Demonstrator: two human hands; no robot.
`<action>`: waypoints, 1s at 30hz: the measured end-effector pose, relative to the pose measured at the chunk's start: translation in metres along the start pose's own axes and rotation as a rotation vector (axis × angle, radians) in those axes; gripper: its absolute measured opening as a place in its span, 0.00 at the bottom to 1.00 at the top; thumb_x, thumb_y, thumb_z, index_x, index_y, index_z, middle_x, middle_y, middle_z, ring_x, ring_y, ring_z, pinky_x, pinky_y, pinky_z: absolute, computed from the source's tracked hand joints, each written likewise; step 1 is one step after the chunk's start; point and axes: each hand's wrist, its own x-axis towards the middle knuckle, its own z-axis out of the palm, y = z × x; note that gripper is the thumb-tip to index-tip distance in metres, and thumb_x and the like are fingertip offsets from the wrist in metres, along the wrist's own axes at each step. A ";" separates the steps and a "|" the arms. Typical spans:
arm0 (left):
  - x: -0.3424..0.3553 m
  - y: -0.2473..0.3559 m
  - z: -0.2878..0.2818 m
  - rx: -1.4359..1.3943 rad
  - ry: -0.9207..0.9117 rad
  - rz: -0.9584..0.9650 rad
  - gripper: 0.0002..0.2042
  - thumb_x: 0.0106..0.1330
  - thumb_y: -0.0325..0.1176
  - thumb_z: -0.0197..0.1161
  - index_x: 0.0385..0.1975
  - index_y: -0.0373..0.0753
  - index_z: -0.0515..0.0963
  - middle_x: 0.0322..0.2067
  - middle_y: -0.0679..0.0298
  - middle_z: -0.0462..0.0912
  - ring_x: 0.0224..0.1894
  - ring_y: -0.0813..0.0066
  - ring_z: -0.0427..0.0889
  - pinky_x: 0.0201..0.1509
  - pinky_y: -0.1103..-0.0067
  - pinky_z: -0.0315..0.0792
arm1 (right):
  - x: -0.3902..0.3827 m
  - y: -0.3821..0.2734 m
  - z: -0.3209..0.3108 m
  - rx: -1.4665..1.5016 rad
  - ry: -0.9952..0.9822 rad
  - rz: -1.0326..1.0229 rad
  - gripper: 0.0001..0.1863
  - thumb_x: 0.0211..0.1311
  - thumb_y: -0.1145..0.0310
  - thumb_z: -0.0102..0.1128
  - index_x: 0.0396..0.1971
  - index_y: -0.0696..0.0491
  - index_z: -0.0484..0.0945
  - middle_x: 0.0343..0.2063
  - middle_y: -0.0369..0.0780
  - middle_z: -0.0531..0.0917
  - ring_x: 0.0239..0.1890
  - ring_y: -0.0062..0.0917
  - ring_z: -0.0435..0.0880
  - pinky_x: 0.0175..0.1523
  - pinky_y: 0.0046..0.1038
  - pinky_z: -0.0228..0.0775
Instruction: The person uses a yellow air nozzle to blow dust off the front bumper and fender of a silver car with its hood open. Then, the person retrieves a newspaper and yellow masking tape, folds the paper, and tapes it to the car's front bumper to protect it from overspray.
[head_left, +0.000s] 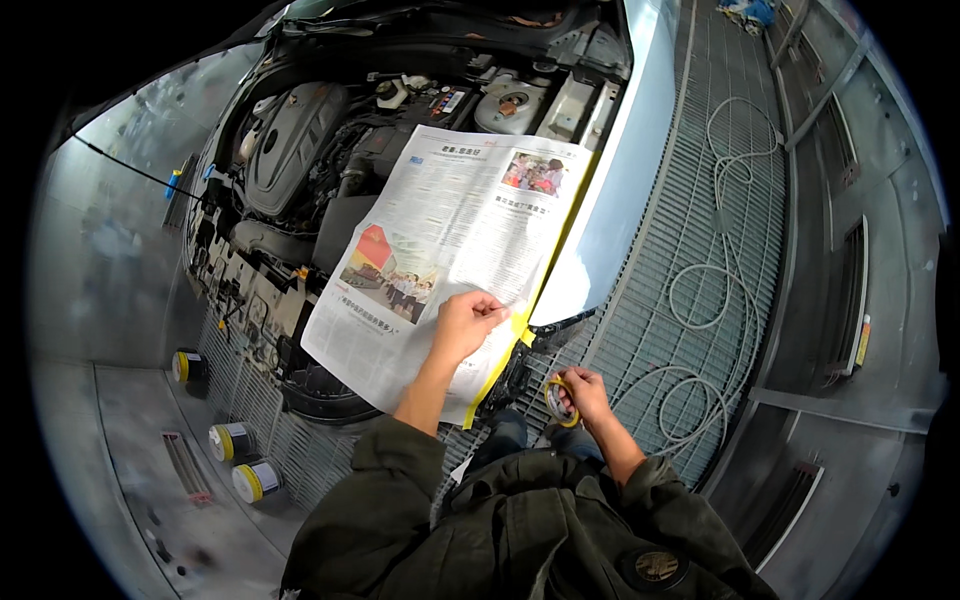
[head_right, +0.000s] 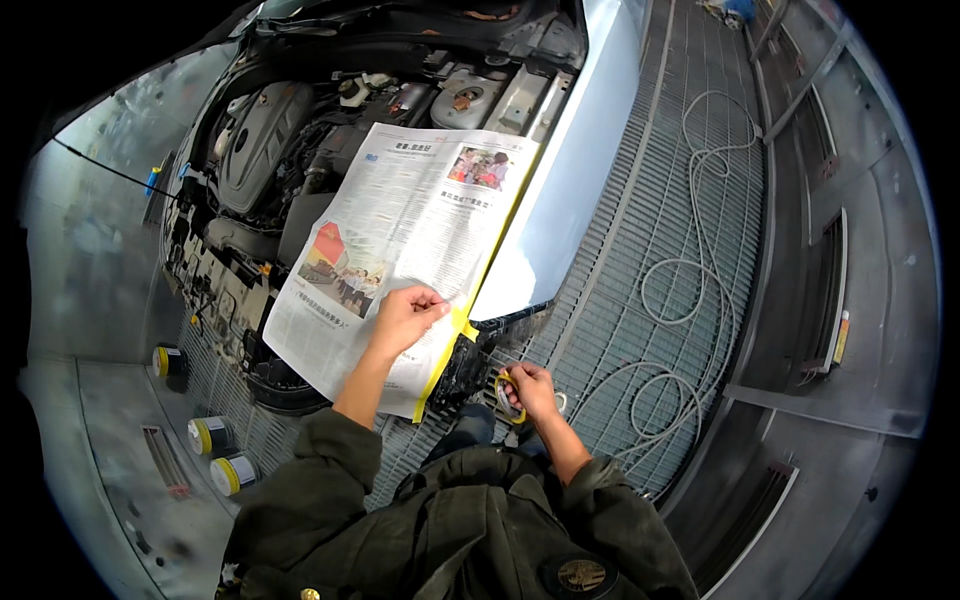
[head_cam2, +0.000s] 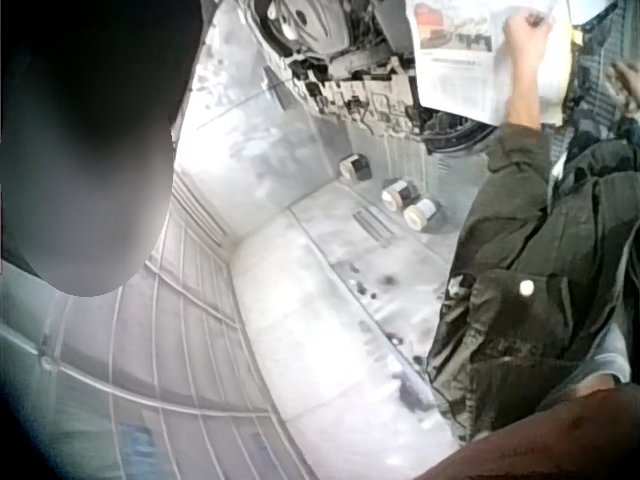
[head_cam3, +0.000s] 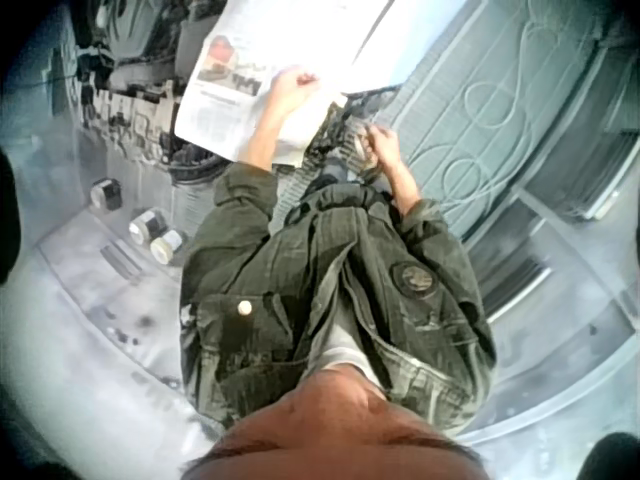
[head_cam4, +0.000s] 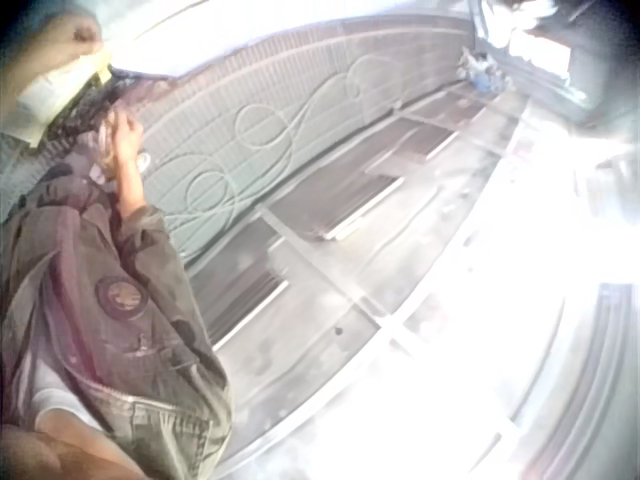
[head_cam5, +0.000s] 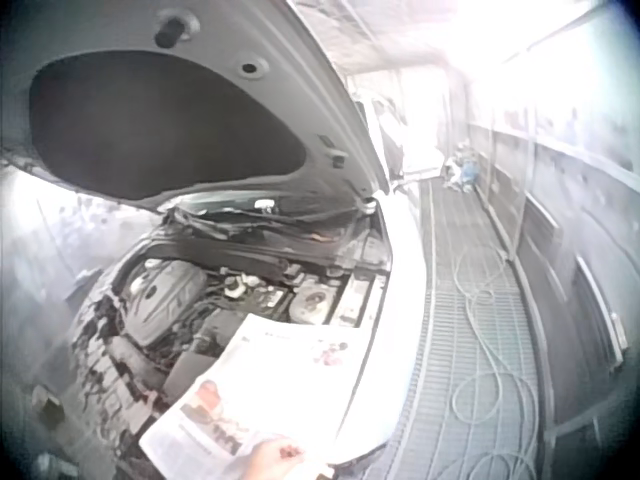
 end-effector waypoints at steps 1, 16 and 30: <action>-0.009 0.000 -0.002 0.050 0.077 0.018 0.07 0.56 0.29 0.73 0.29 0.34 0.82 0.21 0.68 0.81 0.23 0.84 0.75 0.29 0.83 0.70 | -0.004 0.000 -0.002 -0.028 -0.008 -0.004 0.13 0.68 0.65 0.50 0.35 0.56 0.82 0.16 0.34 0.77 0.12 0.15 0.70 0.17 0.18 0.60; -0.133 -0.169 -0.204 0.196 0.932 -0.177 0.19 0.56 0.33 0.72 0.46 0.32 0.79 0.36 0.56 0.86 0.37 0.70 0.86 0.39 0.75 0.78 | -0.086 -0.126 0.042 -0.489 -0.395 -0.096 0.15 0.71 0.69 0.51 0.53 0.57 0.76 0.14 0.39 0.80 0.07 0.14 0.62 0.15 0.18 0.54; -0.154 -0.125 -0.147 -0.633 0.901 -0.373 0.17 0.57 0.25 0.68 0.45 0.27 0.77 0.27 0.56 0.86 0.20 0.73 0.84 0.21 0.80 0.76 | -0.005 -0.133 0.396 -1.672 -1.195 -1.469 0.17 0.50 0.74 0.63 0.42 0.42 0.85 0.39 0.38 0.78 0.44 0.29 0.77 0.44 0.30 0.74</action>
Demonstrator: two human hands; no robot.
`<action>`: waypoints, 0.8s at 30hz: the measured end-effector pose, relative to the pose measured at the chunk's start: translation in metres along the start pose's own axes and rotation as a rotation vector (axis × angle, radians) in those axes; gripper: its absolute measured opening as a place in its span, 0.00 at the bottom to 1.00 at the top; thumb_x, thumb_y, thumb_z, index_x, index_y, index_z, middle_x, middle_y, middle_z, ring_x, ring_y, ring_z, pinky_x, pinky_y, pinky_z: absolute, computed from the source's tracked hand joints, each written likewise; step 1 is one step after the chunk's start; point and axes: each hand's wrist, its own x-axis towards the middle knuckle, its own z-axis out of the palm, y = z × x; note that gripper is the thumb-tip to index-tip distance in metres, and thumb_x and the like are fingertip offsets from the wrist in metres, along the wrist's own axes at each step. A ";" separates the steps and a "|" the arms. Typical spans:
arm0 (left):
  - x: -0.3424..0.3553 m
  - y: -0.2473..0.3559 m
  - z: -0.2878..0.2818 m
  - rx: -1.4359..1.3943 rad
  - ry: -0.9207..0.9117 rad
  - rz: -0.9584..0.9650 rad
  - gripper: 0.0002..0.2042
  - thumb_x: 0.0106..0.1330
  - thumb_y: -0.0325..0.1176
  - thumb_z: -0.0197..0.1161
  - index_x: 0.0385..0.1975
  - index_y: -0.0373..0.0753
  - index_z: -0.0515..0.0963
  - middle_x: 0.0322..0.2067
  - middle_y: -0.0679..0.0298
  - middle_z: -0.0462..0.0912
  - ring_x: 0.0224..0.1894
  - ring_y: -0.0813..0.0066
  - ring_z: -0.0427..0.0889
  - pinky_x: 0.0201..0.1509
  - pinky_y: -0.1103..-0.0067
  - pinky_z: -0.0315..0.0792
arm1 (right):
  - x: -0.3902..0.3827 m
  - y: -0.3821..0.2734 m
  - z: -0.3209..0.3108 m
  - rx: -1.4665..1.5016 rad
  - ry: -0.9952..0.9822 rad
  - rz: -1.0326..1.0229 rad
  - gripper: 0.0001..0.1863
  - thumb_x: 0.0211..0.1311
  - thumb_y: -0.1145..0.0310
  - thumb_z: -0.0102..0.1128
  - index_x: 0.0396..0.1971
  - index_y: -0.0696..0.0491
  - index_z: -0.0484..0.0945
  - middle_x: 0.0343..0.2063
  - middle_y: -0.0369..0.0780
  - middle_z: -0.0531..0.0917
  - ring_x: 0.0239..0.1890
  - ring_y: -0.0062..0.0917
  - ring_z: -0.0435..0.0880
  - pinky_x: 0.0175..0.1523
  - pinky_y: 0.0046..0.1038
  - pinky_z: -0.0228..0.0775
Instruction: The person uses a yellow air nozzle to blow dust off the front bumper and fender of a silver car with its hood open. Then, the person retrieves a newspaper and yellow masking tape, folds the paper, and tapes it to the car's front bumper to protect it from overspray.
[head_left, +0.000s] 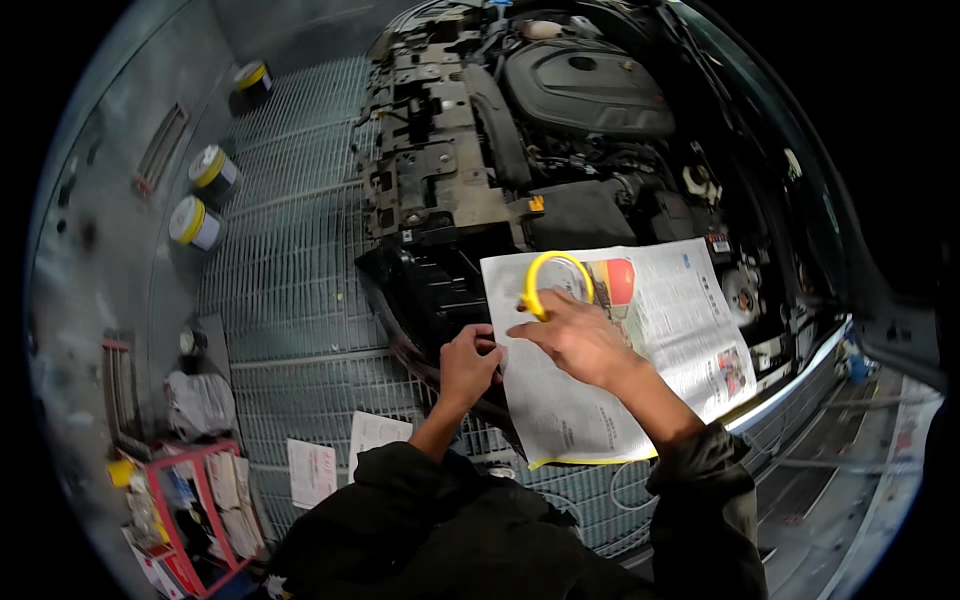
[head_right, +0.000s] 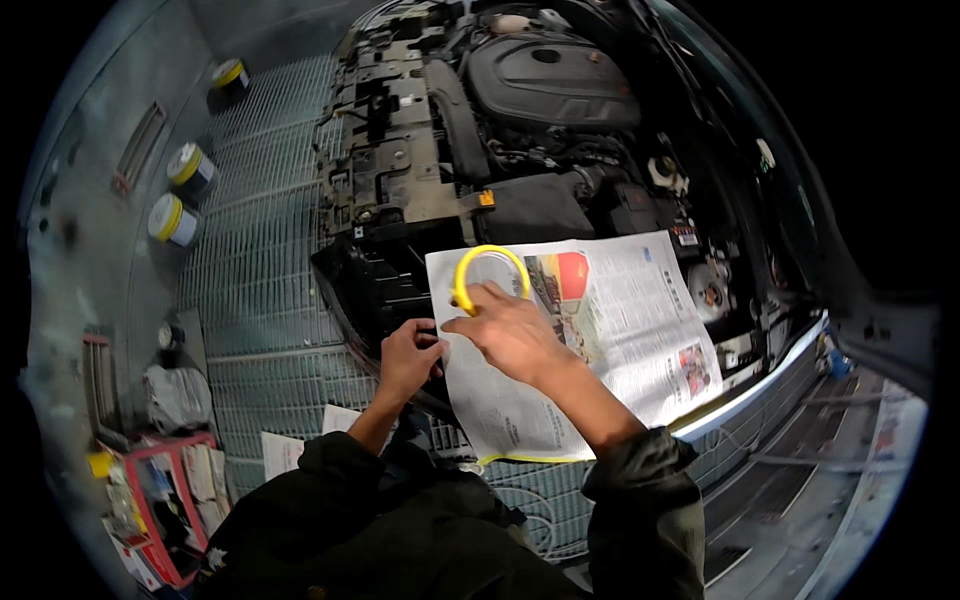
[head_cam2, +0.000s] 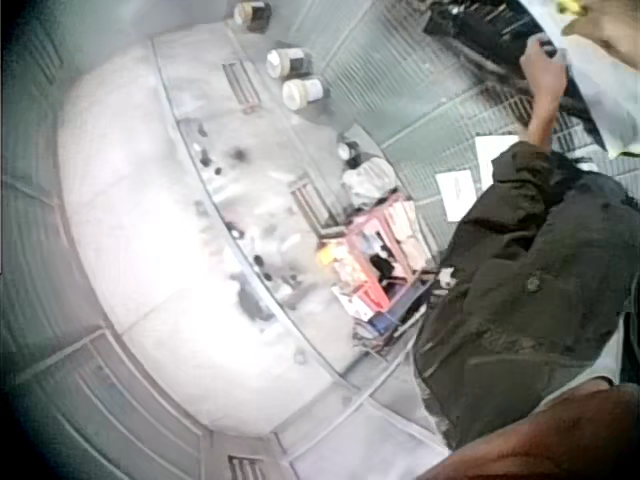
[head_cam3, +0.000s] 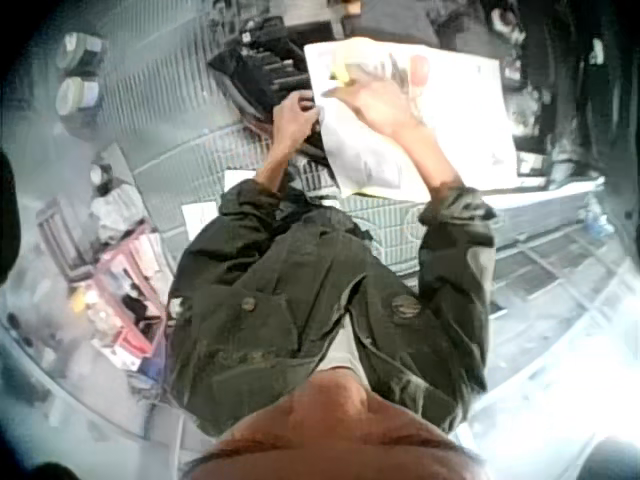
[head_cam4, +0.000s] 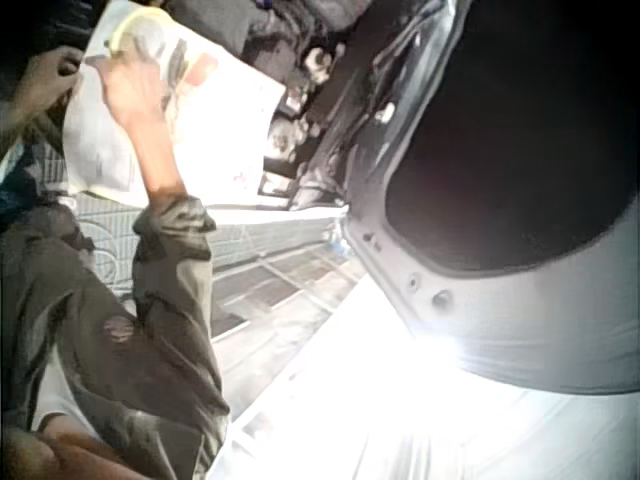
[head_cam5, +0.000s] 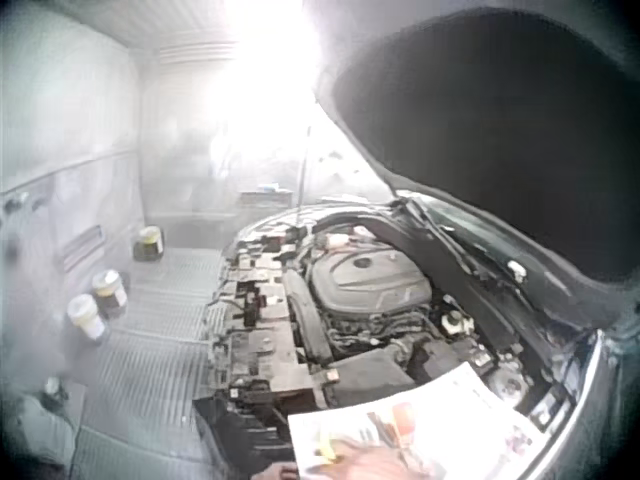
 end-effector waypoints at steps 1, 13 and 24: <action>0.000 0.001 0.003 0.011 -0.025 0.001 0.14 0.57 0.25 0.67 0.42 0.27 0.78 0.27 0.56 0.86 0.19 0.74 0.84 0.21 0.80 0.76 | 0.016 0.003 0.008 -0.106 -0.084 -0.060 0.16 0.50 0.72 0.63 0.41 0.42 0.85 0.40 0.37 0.77 0.47 0.29 0.76 0.47 0.29 0.73; 0.005 -0.029 0.004 0.207 0.055 0.237 0.08 0.63 0.32 0.65 0.32 0.33 0.84 0.20 0.58 0.84 0.14 0.71 0.82 0.22 0.79 0.74 | 0.101 0.022 0.045 -0.333 -0.630 -0.363 0.06 0.47 0.63 0.65 0.22 0.47 0.86 0.36 0.32 0.79 0.47 0.27 0.73 0.47 0.30 0.70; -0.003 -0.019 0.004 0.312 0.129 0.294 0.08 0.60 0.34 0.66 0.35 0.38 0.82 0.25 0.61 0.83 0.25 0.64 0.83 0.29 0.75 0.75 | 0.107 0.061 0.031 -0.241 -0.578 -0.296 0.10 0.45 0.61 0.72 0.31 0.41 0.87 0.35 0.33 0.76 0.45 0.30 0.73 0.48 0.32 0.68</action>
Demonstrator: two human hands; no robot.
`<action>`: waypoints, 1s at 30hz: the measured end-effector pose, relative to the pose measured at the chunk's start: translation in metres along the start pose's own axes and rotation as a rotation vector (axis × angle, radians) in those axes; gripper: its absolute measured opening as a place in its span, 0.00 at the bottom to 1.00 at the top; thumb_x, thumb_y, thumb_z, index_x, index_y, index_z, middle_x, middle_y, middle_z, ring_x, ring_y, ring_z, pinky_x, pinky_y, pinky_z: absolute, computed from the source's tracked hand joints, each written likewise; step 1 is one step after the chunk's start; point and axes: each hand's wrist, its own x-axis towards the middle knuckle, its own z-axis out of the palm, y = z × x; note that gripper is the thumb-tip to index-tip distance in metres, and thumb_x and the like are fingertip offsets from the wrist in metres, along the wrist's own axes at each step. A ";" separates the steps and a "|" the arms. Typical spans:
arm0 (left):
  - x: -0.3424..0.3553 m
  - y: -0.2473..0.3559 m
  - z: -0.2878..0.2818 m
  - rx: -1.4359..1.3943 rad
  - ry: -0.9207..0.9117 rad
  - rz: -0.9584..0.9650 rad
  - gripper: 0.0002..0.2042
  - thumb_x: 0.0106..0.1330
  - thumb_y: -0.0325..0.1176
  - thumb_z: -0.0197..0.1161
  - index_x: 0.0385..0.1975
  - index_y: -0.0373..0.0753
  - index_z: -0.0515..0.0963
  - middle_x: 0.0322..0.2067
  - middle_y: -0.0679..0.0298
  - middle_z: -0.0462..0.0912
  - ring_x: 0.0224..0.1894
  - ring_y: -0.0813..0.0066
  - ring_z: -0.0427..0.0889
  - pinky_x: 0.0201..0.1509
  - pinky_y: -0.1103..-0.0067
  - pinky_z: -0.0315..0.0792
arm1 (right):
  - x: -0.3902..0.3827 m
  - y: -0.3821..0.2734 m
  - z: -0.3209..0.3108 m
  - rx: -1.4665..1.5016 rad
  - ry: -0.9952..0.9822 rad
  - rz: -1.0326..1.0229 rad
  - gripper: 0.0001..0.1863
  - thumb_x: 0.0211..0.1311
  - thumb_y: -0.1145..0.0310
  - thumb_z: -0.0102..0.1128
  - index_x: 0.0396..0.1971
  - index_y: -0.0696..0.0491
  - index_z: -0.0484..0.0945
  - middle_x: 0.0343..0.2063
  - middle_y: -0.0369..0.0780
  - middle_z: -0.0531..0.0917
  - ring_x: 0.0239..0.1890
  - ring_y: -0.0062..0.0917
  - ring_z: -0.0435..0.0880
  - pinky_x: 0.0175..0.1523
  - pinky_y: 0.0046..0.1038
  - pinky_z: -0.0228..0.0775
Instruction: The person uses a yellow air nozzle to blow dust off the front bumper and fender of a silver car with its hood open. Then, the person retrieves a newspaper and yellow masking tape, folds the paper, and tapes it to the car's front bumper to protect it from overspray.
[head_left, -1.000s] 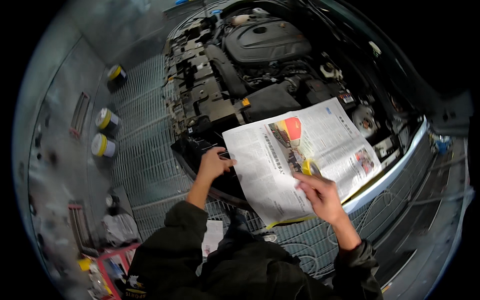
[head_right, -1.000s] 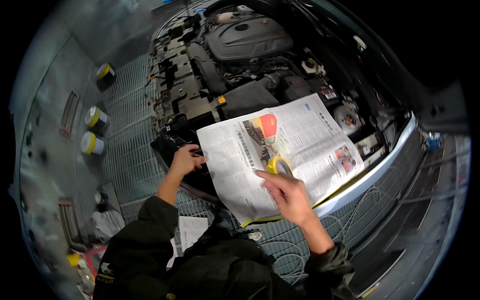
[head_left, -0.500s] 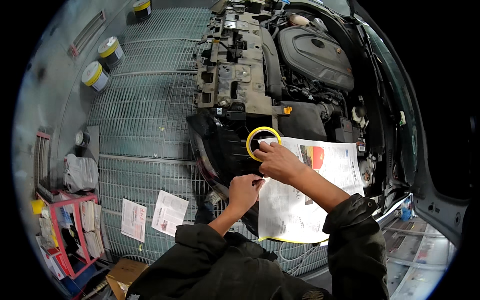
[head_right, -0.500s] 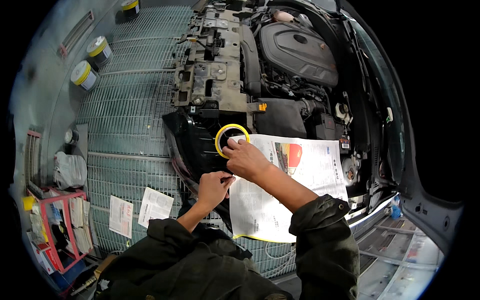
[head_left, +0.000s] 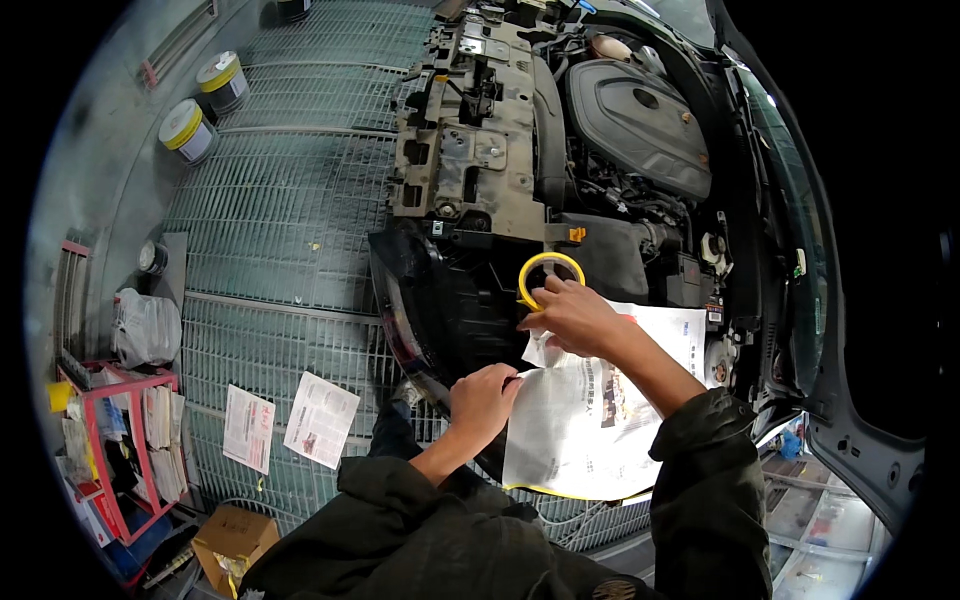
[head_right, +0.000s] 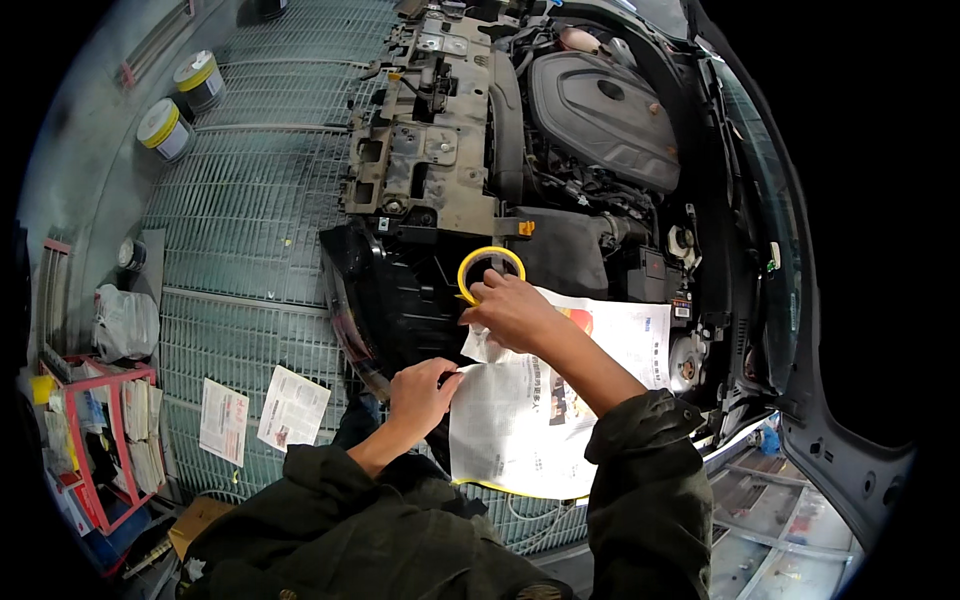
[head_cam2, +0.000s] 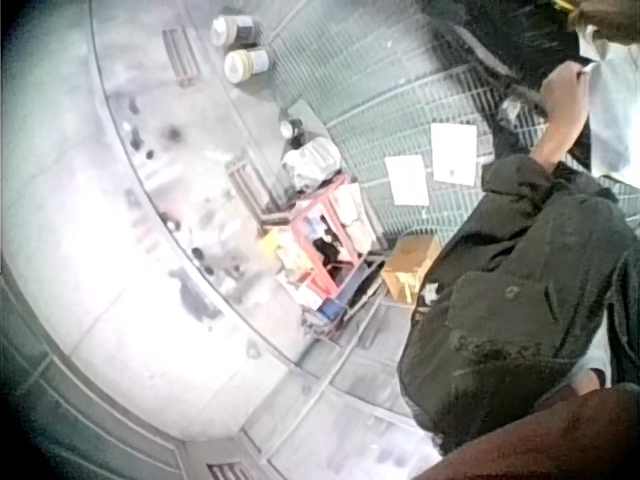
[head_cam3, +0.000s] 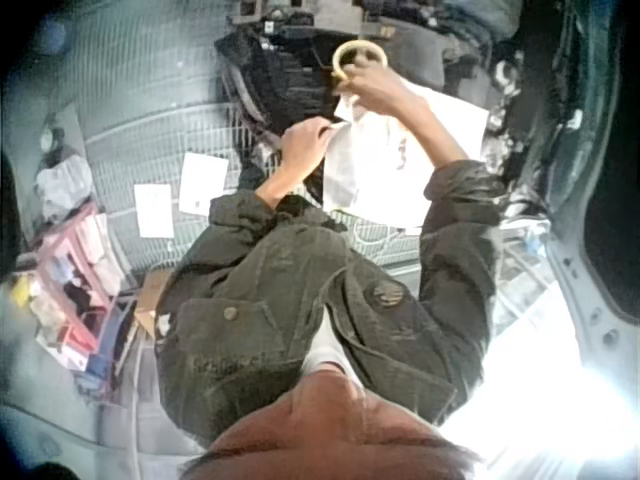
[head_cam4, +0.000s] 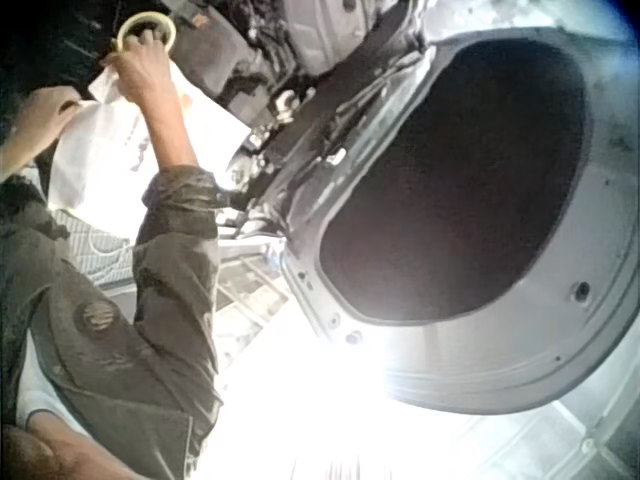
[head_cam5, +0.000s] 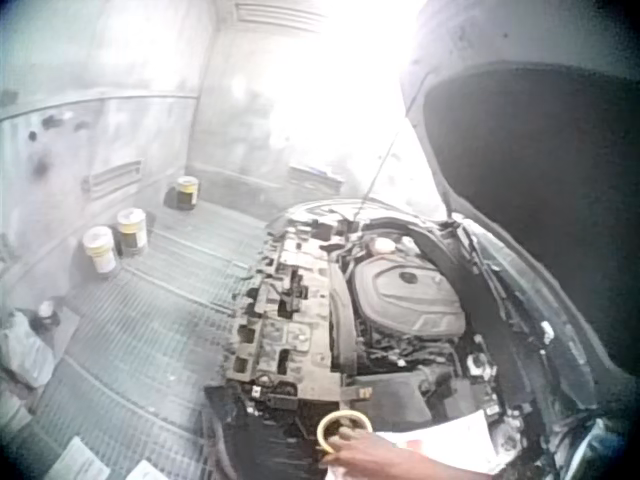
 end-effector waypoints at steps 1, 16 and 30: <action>0.000 0.001 -0.002 -0.005 -0.003 0.004 0.09 0.59 0.34 0.66 0.36 0.39 0.81 0.29 0.61 0.84 0.28 0.63 0.84 0.29 0.75 0.75 | 0.004 -0.001 -0.007 -0.043 -0.030 0.012 0.10 0.45 0.61 0.72 0.31 0.41 0.87 0.34 0.33 0.76 0.45 0.30 0.73 0.48 0.32 0.67; -0.025 0.004 0.032 0.345 -0.226 0.806 0.14 0.61 0.36 0.62 0.42 0.35 0.80 0.47 0.61 0.78 0.56 0.65 0.72 0.61 0.70 0.67 | 0.024 0.031 -0.007 -0.149 0.041 0.074 0.08 0.41 0.61 0.71 0.25 0.43 0.86 0.36 0.35 0.76 0.48 0.29 0.72 0.49 0.30 0.67; -0.021 0.007 0.032 0.293 -0.257 0.805 0.12 0.62 0.35 0.61 0.40 0.34 0.78 0.46 0.60 0.78 0.55 0.66 0.73 0.63 0.70 0.66 | 0.029 0.104 -0.021 -0.236 0.594 0.663 0.11 0.43 0.66 0.71 0.29 0.49 0.83 0.37 0.39 0.76 0.45 0.36 0.73 0.47 0.36 0.70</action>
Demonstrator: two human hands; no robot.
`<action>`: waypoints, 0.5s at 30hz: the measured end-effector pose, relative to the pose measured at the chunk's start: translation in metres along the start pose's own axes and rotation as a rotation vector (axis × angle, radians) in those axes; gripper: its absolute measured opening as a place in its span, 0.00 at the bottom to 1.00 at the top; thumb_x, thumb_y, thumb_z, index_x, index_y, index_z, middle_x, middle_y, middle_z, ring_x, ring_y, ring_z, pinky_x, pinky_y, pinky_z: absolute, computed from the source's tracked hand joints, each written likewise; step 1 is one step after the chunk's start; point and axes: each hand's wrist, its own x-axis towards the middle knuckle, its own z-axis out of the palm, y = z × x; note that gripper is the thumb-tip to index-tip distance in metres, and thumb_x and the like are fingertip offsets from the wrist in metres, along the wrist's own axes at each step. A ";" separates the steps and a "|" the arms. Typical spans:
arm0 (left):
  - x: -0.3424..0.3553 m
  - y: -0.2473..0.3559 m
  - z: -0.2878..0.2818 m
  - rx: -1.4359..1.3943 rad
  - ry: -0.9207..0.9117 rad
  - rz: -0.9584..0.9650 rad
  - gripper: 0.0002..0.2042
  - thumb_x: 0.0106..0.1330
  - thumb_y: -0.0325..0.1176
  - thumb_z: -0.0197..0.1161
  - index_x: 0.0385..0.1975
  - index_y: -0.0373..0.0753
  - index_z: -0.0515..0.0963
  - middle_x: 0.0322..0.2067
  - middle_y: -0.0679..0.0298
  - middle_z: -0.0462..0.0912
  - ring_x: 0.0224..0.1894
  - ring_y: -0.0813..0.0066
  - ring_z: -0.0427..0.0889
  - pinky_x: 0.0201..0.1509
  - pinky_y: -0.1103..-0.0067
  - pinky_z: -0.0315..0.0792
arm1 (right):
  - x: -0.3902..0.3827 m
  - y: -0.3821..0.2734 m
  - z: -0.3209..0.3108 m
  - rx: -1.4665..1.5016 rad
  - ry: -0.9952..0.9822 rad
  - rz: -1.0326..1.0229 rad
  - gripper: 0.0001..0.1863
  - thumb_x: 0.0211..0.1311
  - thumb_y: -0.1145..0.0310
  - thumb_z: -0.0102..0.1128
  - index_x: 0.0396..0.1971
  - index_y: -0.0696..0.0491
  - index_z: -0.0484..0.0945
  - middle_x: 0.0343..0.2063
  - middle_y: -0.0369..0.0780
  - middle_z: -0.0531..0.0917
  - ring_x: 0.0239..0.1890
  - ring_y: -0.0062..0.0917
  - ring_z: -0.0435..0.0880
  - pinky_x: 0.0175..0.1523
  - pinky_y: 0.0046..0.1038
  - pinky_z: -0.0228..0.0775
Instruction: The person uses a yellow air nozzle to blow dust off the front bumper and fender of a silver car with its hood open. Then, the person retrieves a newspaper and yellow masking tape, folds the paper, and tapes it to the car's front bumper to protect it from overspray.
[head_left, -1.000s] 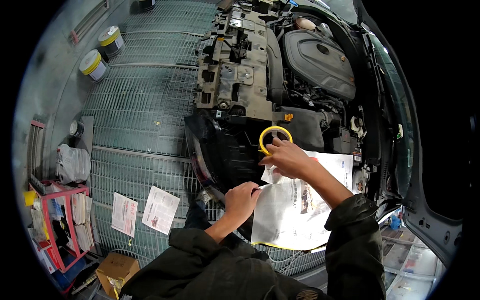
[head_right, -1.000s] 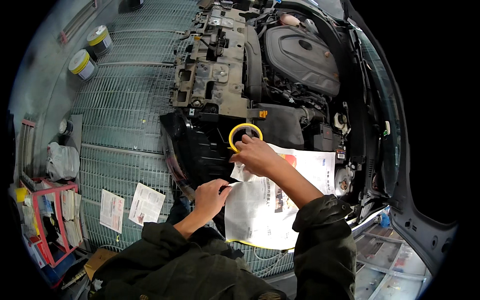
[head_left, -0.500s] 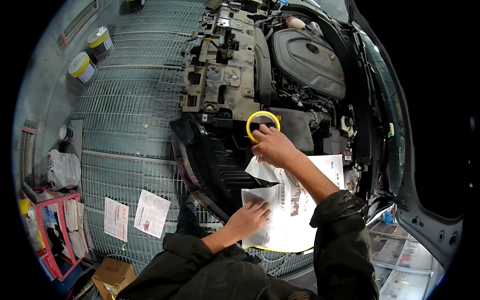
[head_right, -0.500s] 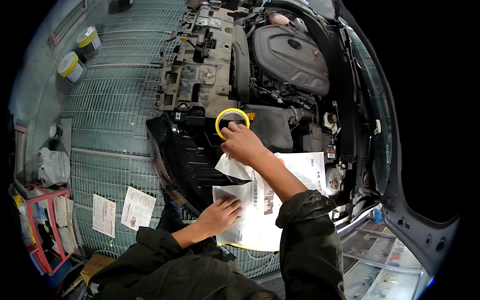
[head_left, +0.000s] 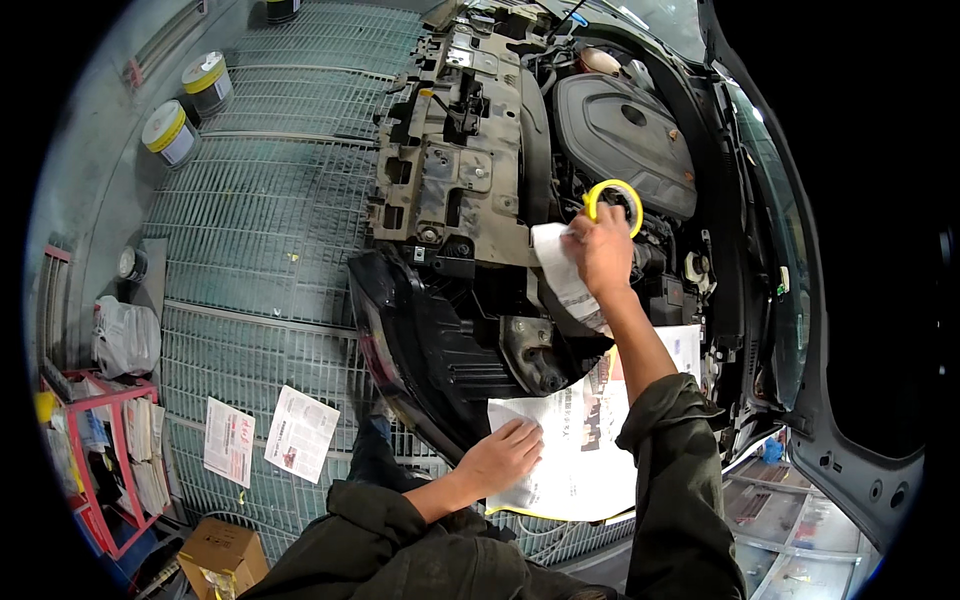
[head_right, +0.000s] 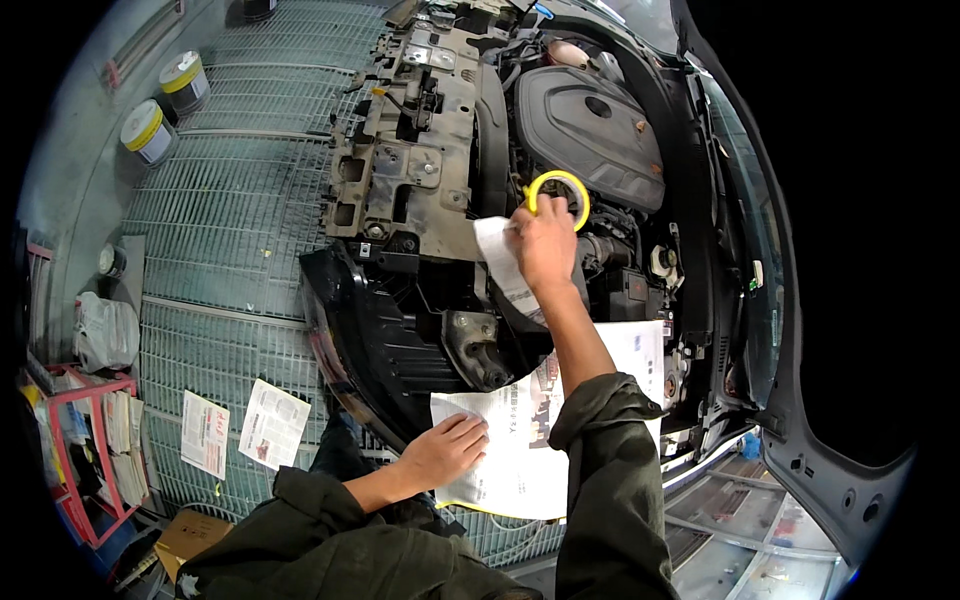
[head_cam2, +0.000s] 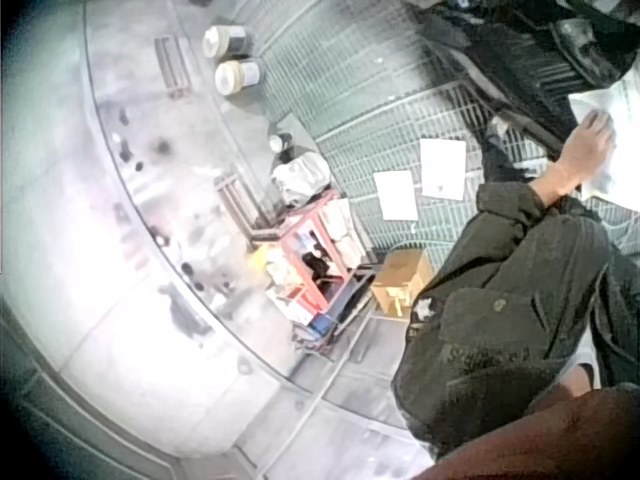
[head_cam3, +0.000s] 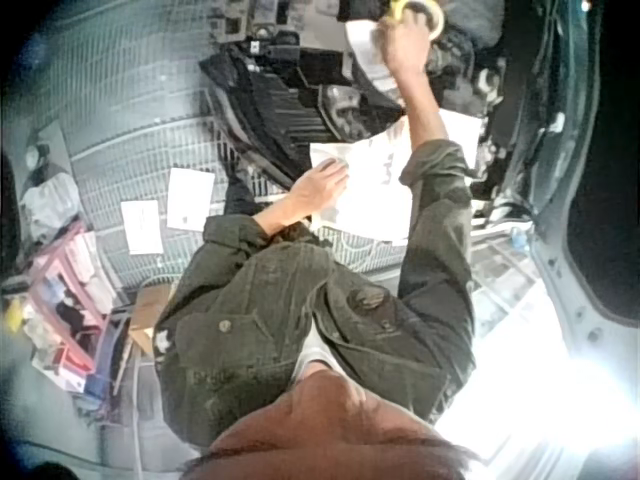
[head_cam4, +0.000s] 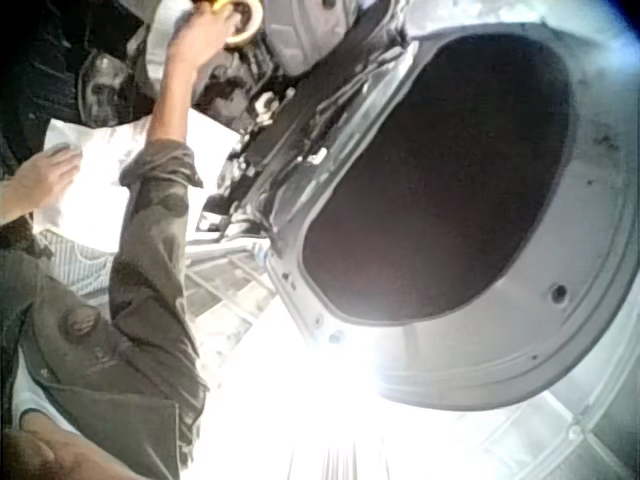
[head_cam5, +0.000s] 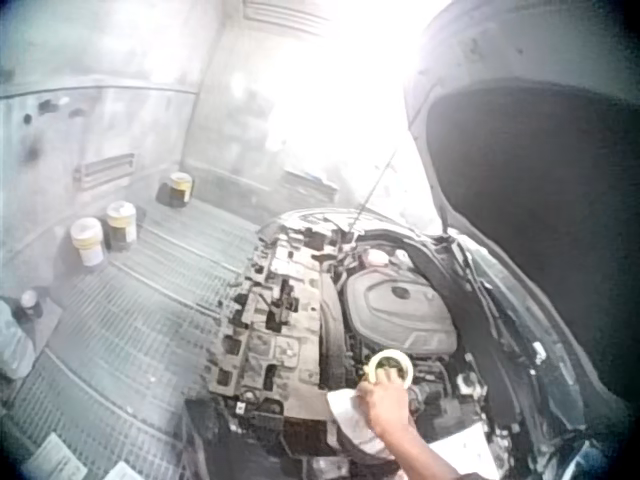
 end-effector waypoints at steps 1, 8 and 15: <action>-0.001 0.000 0.000 0.004 -0.001 0.002 0.12 0.62 0.36 0.61 0.40 0.34 0.78 0.46 0.60 0.79 0.55 0.66 0.73 0.63 0.70 0.66 | 0.006 0.000 -0.003 -0.012 0.073 0.007 0.11 0.43 0.66 0.70 0.29 0.49 0.83 0.36 0.39 0.76 0.45 0.36 0.73 0.46 0.36 0.69; -0.006 -0.003 0.003 0.038 -0.031 0.012 0.12 0.62 0.36 0.61 0.40 0.35 0.78 0.47 0.61 0.78 0.55 0.66 0.73 0.62 0.70 0.66 | 0.053 -0.008 -0.053 0.070 0.530 0.196 0.12 0.49 0.62 0.71 0.30 0.52 0.81 0.34 0.44 0.75 0.41 0.41 0.72 0.44 0.40 0.67; 0.004 -0.002 -0.014 -0.302 0.034 -0.181 0.14 0.57 0.36 0.67 0.41 0.38 0.78 0.46 0.61 0.79 0.51 0.62 0.76 0.56 0.68 0.70 | 0.022 0.005 -0.140 0.713 0.483 0.637 0.18 0.53 0.57 0.74 0.33 0.58 0.84 0.23 0.38 0.83 0.27 0.21 0.78 0.36 0.26 0.70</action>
